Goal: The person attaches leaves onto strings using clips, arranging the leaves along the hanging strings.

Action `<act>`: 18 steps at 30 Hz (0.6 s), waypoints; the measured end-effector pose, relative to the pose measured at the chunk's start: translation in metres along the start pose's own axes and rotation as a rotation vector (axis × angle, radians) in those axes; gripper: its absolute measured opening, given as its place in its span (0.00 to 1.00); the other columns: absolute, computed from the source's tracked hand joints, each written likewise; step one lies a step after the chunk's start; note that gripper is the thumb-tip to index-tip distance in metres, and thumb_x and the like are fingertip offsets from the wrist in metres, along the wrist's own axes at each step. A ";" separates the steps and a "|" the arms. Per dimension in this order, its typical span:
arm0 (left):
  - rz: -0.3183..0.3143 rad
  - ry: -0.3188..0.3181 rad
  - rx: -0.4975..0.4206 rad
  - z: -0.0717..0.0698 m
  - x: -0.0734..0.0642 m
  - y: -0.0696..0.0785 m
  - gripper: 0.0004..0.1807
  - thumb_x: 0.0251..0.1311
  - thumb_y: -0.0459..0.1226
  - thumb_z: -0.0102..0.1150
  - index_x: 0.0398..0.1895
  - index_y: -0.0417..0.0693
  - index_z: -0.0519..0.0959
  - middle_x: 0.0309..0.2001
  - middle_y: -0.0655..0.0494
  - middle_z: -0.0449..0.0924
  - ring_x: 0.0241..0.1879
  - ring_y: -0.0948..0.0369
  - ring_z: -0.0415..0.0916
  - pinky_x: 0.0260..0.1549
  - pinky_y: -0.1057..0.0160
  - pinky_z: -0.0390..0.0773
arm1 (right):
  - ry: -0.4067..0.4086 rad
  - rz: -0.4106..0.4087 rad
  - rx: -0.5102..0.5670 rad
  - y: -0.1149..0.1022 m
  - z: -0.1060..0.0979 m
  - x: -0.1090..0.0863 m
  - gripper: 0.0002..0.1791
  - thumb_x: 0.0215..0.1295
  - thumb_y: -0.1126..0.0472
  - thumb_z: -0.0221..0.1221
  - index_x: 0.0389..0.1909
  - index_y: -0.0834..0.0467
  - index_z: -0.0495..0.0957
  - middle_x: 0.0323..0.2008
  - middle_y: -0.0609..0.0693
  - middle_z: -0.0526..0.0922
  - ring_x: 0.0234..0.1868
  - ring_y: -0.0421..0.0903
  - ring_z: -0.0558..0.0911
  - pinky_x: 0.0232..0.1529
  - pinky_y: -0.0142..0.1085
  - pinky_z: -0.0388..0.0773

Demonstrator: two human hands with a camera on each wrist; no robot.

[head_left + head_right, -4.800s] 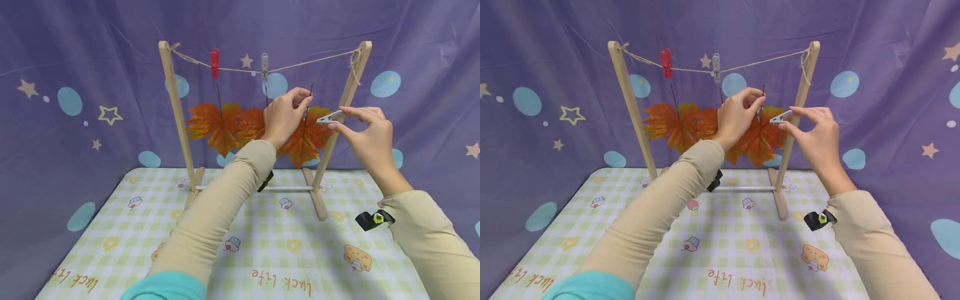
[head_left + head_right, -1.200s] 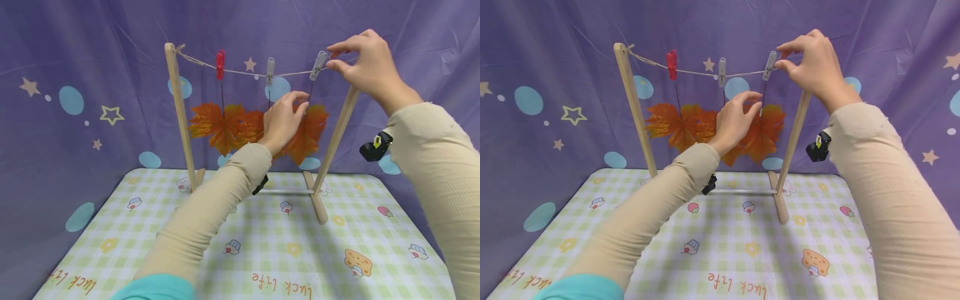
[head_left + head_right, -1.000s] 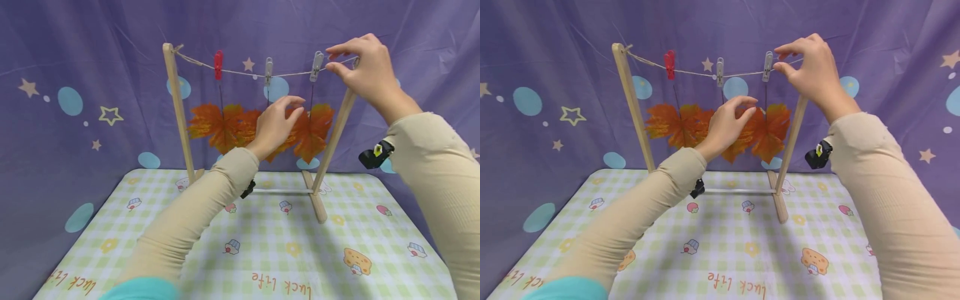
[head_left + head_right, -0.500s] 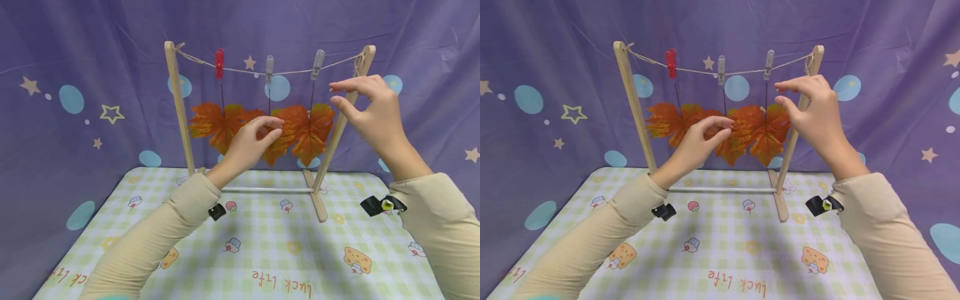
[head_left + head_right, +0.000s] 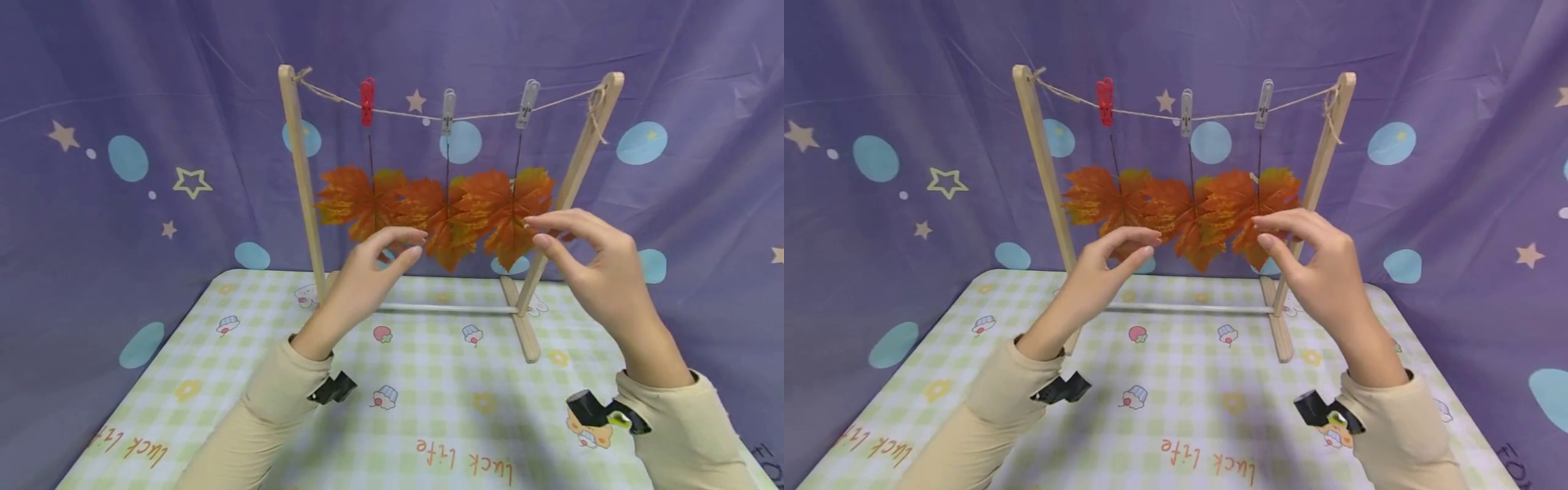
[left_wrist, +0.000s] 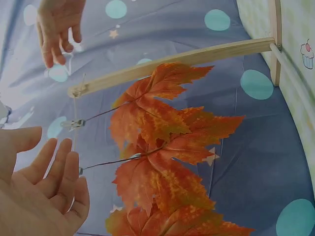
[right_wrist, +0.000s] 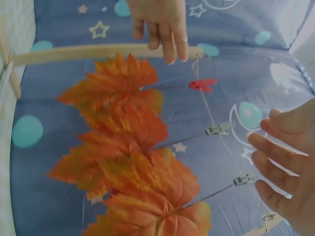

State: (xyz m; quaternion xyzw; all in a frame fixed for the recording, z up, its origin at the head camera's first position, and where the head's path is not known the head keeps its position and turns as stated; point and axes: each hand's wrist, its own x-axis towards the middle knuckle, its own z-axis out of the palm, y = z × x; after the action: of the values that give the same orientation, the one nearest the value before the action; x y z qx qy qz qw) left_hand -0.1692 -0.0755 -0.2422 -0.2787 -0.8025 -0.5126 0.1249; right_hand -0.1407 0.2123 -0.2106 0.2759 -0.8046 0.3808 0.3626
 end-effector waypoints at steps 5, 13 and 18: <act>-0.002 0.032 0.123 0.009 -0.022 -0.009 0.15 0.73 0.46 0.54 0.58 0.58 0.79 0.52 0.65 0.79 0.50 0.65 0.72 0.49 0.53 0.73 | 0.007 -0.019 0.032 -0.002 0.009 -0.025 0.19 0.56 0.80 0.64 0.47 0.62 0.86 0.42 0.44 0.85 0.41 0.35 0.77 0.46 0.27 0.69; 0.002 0.106 0.308 0.026 -0.053 -0.034 0.14 0.71 0.43 0.57 0.57 0.58 0.80 0.54 0.64 0.79 0.49 0.63 0.75 0.42 0.57 0.76 | 0.088 0.026 0.064 0.008 0.030 -0.070 0.19 0.53 0.82 0.64 0.45 0.66 0.85 0.41 0.50 0.86 0.41 0.34 0.77 0.47 0.28 0.68; 0.000 0.172 0.337 0.026 -0.070 -0.042 0.13 0.69 0.40 0.60 0.55 0.58 0.81 0.53 0.64 0.80 0.49 0.62 0.75 0.44 0.57 0.76 | 0.101 0.083 0.063 0.015 0.038 -0.086 0.18 0.55 0.81 0.64 0.46 0.64 0.85 0.42 0.50 0.86 0.43 0.34 0.78 0.47 0.27 0.69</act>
State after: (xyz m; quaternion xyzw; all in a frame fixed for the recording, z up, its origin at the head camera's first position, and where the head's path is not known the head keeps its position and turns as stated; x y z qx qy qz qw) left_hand -0.1342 -0.0879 -0.3189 -0.2089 -0.8633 -0.3930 0.2380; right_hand -0.1153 0.2048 -0.3025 0.2343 -0.7836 0.4341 0.3776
